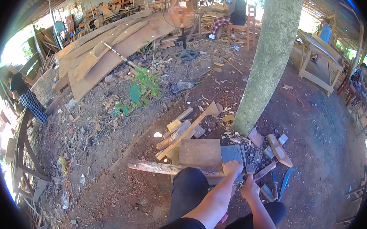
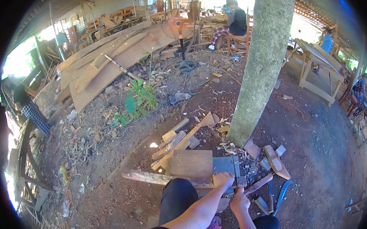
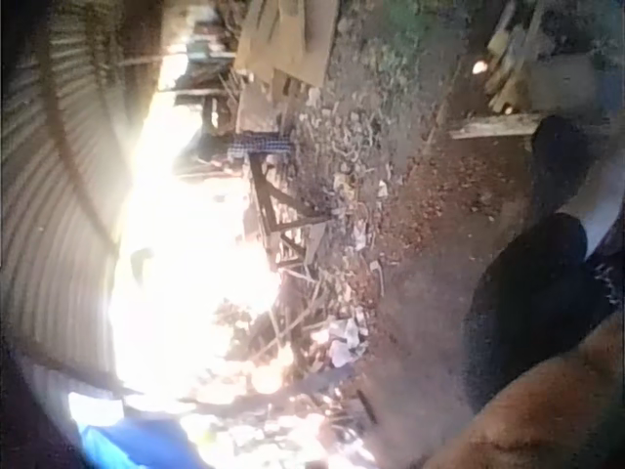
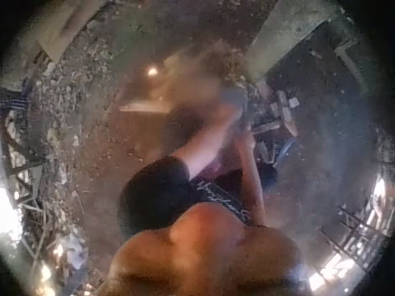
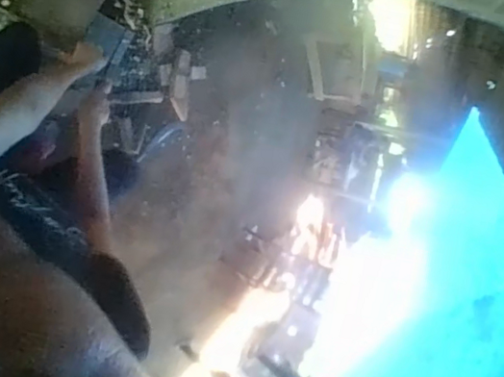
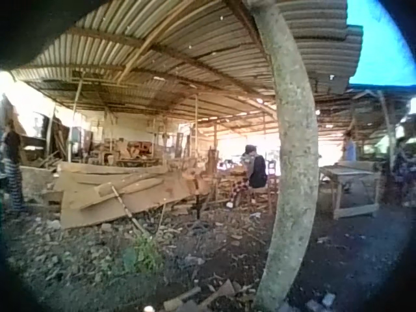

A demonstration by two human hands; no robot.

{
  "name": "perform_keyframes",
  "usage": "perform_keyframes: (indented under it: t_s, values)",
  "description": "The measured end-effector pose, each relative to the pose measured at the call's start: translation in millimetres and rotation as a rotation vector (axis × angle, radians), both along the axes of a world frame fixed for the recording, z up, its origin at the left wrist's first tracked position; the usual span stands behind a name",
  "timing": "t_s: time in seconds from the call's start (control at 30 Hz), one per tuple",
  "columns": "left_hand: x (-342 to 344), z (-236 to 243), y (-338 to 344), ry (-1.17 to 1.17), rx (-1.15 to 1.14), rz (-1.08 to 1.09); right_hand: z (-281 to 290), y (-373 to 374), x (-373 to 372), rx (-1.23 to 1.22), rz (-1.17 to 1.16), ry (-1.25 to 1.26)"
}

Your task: The person saws a piece of wood using a small saw while holding the wood against a wooden block on the ground.

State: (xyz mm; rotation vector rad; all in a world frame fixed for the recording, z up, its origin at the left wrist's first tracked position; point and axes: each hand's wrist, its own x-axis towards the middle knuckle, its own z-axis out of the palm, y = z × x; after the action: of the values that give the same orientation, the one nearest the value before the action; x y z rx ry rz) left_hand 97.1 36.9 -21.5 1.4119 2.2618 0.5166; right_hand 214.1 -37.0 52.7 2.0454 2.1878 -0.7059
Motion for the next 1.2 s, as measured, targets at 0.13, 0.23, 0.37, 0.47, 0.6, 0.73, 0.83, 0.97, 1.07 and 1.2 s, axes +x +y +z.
perform_keyframes:
  t_s: [0.13, 0.23, 0.37, 0.47, 0.6, 0.73, 0.83, 0.97, 1.07, 1.2]
  values:
    - [0.7, 2.9, -1.7, 0.041, 0.010, -0.045, 26.4, -34.7, 4.0, -0.104, -0.011, -0.074]
    - [1.5, 11.3, 2.2, -0.030, -0.036, -0.020, 4.5, -12.4, 0.8, -0.009, -0.010, -0.046]
    - [-2.4, 3.8, 5.0, -0.004, -0.032, -0.007, 4.0, 13.9, -12.3, -0.019, 0.001, -0.069]
    - [-4.2, 3.3, 6.1, -0.008, -0.028, -0.004, 28.0, -18.2, -6.0, -0.055, -0.004, -0.081]
    - [-1.9, 9.1, 4.4, -0.001, 0.005, -0.022, 13.5, -22.8, 4.8, -0.031, -0.005, -0.070]
    - [1.1, -0.7, 0.0, 0.064, 0.038, -0.014, -2.1, 17.1, -8.5, 0.025, 0.008, -0.068]
    - [2.9, 0.9, -2.9, -0.016, -0.064, -0.024, 9.6, 1.7, -2.0, -0.024, 0.021, -0.094]
    - [7.3, -5.5, -0.5, -0.029, -0.044, -0.079, 16.7, -42.1, 21.6, -0.040, -0.034, -0.082]
    - [-2.2, -7.4, -0.9, 0.166, -0.026, -0.213, 1.7, -13.9, 4.0, -0.023, -0.080, 0.035]
    - [-7.7, 3.9, 6.1, 0.255, 0.107, -0.188, -6.3, 25.2, -10.9, 0.023, -0.076, 0.023]
